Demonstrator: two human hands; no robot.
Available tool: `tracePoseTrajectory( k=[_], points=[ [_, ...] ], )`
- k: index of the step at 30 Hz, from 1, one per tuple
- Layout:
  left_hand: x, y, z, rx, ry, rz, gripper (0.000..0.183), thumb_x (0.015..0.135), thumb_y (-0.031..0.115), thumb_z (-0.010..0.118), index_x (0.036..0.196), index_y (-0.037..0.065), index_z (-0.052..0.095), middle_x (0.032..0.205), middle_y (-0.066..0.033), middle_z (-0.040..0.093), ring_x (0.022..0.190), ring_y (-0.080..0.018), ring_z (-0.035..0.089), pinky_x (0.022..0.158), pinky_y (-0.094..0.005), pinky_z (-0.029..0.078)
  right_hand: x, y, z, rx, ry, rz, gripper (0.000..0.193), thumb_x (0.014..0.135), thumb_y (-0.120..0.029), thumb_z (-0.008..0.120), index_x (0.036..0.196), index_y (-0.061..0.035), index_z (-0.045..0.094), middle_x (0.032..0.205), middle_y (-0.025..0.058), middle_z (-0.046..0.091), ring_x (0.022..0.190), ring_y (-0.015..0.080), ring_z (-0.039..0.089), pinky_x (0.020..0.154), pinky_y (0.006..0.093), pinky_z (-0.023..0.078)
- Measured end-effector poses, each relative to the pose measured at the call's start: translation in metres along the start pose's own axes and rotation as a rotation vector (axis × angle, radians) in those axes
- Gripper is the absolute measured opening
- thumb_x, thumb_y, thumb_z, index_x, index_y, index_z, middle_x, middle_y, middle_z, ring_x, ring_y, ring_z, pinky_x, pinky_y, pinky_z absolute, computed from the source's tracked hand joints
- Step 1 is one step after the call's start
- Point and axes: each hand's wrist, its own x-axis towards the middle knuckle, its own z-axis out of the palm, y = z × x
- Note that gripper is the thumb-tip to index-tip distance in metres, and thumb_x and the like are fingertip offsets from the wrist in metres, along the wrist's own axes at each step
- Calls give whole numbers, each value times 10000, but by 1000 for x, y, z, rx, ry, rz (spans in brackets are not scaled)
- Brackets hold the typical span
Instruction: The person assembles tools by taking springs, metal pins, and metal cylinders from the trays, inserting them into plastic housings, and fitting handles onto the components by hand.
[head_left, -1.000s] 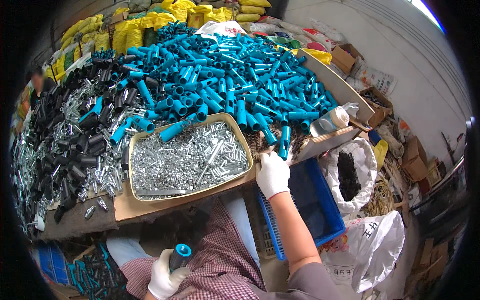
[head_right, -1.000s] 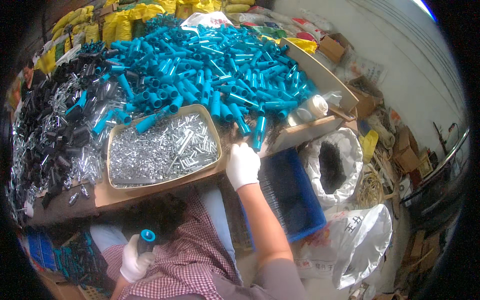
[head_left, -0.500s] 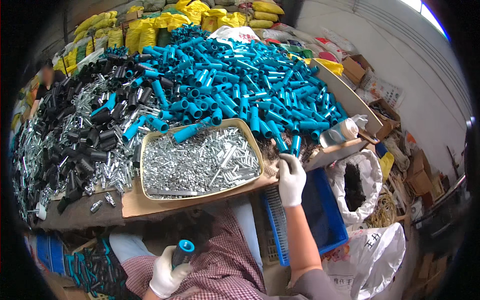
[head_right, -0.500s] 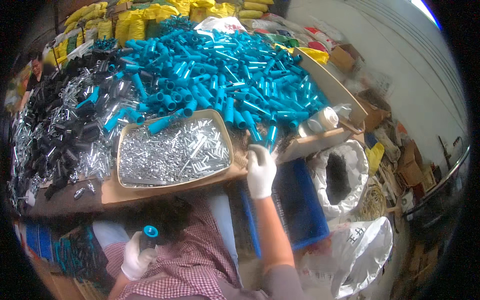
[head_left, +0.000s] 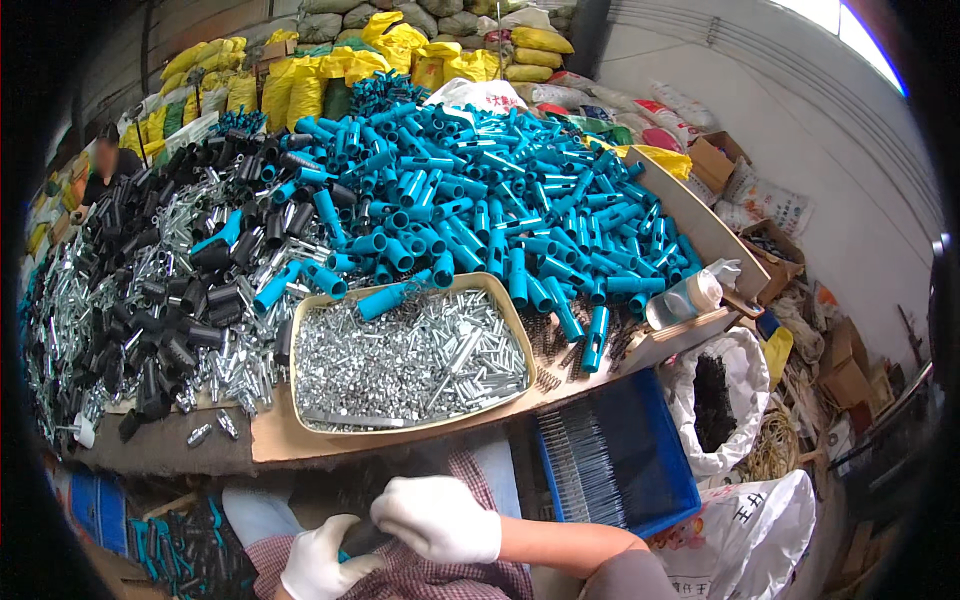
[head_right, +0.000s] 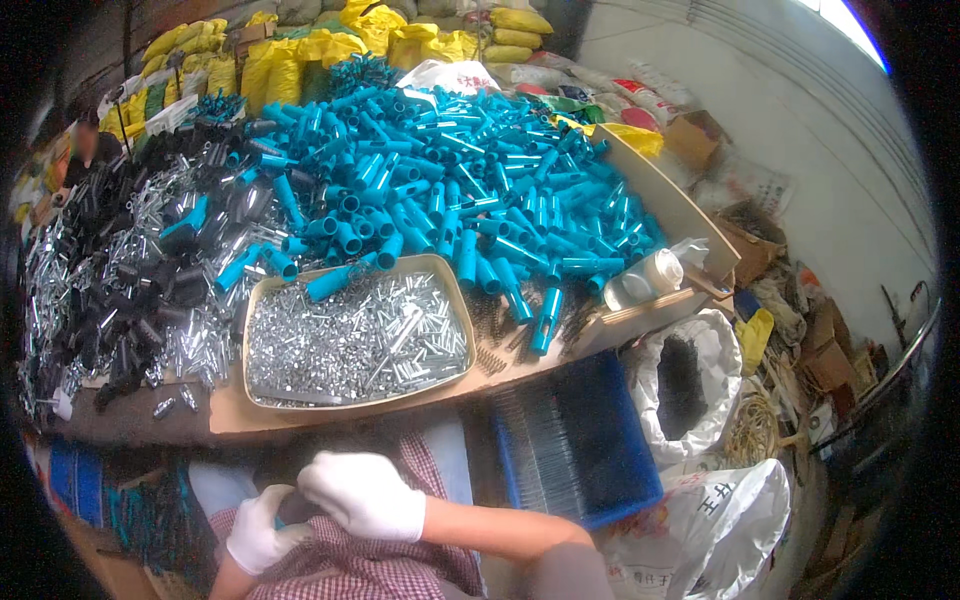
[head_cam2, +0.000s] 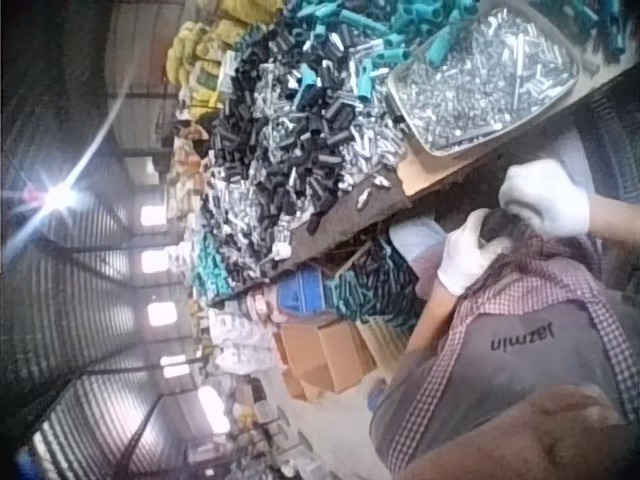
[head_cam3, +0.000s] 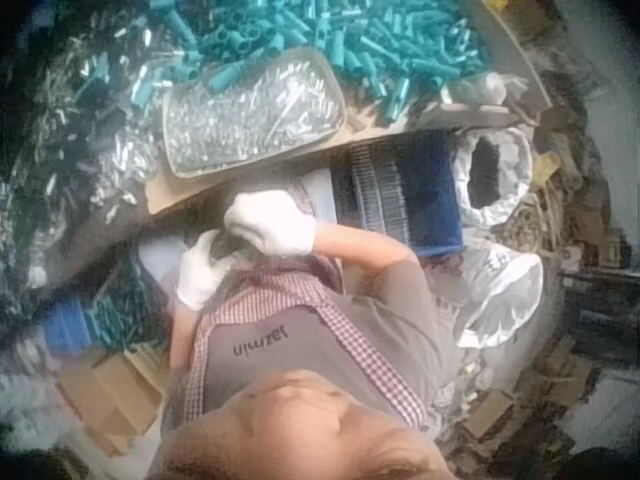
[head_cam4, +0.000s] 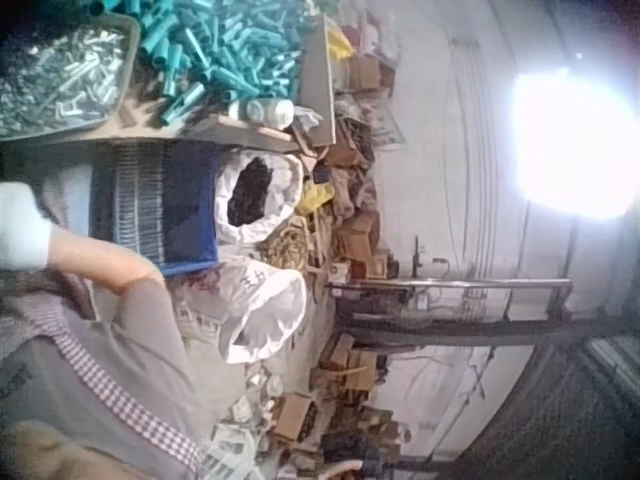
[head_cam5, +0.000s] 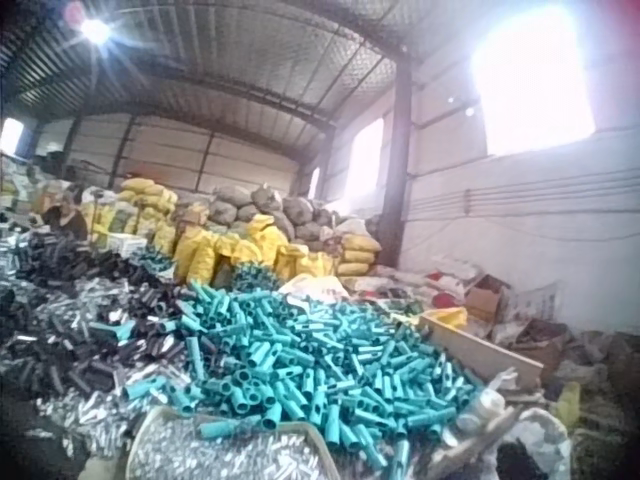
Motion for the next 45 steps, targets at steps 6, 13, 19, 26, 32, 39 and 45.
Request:
tracePoseTrajectory(
  k=[6, 13, 19, 26, 32, 39, 45],
  points=[
    [-1, -9, 25, -376, 211, -137, 646, 760, 493, 804, 1071, -33, 593, 778, -100, 693, 726, -164, 688, 679, -301, 540, 35, 35, -74, 185, -233, 26, 355, 915, -343, 638, 1129, -62, 602, 1057, 158, 620, 1018, 350, 605, 886, 422, 487],
    [6, -22, 12, -314, 120, -211, 590, 719, 386, 842, 1070, -24, 604, 771, -87, 705, 741, -162, 697, 702, -300, 542, 50, 212, -244, -855, 538, 459, 161, 841, -198, 610, 854, -74, 712, 872, 183, 682, 869, 370, 652, 758, 461, 514],
    [11, -22, 13, -337, 121, -230, 624, 700, 392, 852, 1096, -21, 604, 826, -115, 714, 771, -212, 715, 728, -320, 548, 103, 253, -231, -1283, -1, 854, 280, 929, -323, 568, 979, -111, 744, 1000, 139, 722, 927, 319, 698, 776, 433, 544],
    [14, -17, 6, -336, 174, -60, 440, 819, 321, 754, 1103, 10, 626, 883, -159, 704, 802, -285, 707, 693, -350, 542, 137, 265, -237, -1095, -107, 1385, 377, 947, -395, 566, 1249, -191, 664, 1300, 65, 637, 1190, 277, 616, 904, 411, 530],
    [7, -21, 8, -305, 186, -111, 671, 710, 460, 841, 1098, -26, 592, 832, -122, 712, 782, -230, 720, 714, -323, 551, 109, 230, -257, -756, 543, 1003, 547, 739, -362, 683, 1098, 49, 649, 990, 234, 695, 935, 317, 693, 822, 384, 535],
    [2, -12, -5, -369, 181, -108, 664, 714, 451, 824, 1123, -13, 585, 850, -153, 698, 788, -284, 703, 721, -355, 552, 81, 104, -204, 749, 893, 341, 365, 964, -284, 470, 1178, -12, 586, 946, 131, 644, 830, 264, 654, 826, 406, 527],
    [-3, 5, -10, -276, 123, -130, 545, 703, 339, 842, 1098, 43, 611, 827, -176, 680, 774, -373, 691, 664, -401, 540, 30, 25, -62, 1378, 847, 537, 485, 1007, -415, 434, 1277, -17, 490, 1055, 133, 591, 779, 190, 573, 719, 394, 512]
  ],
)
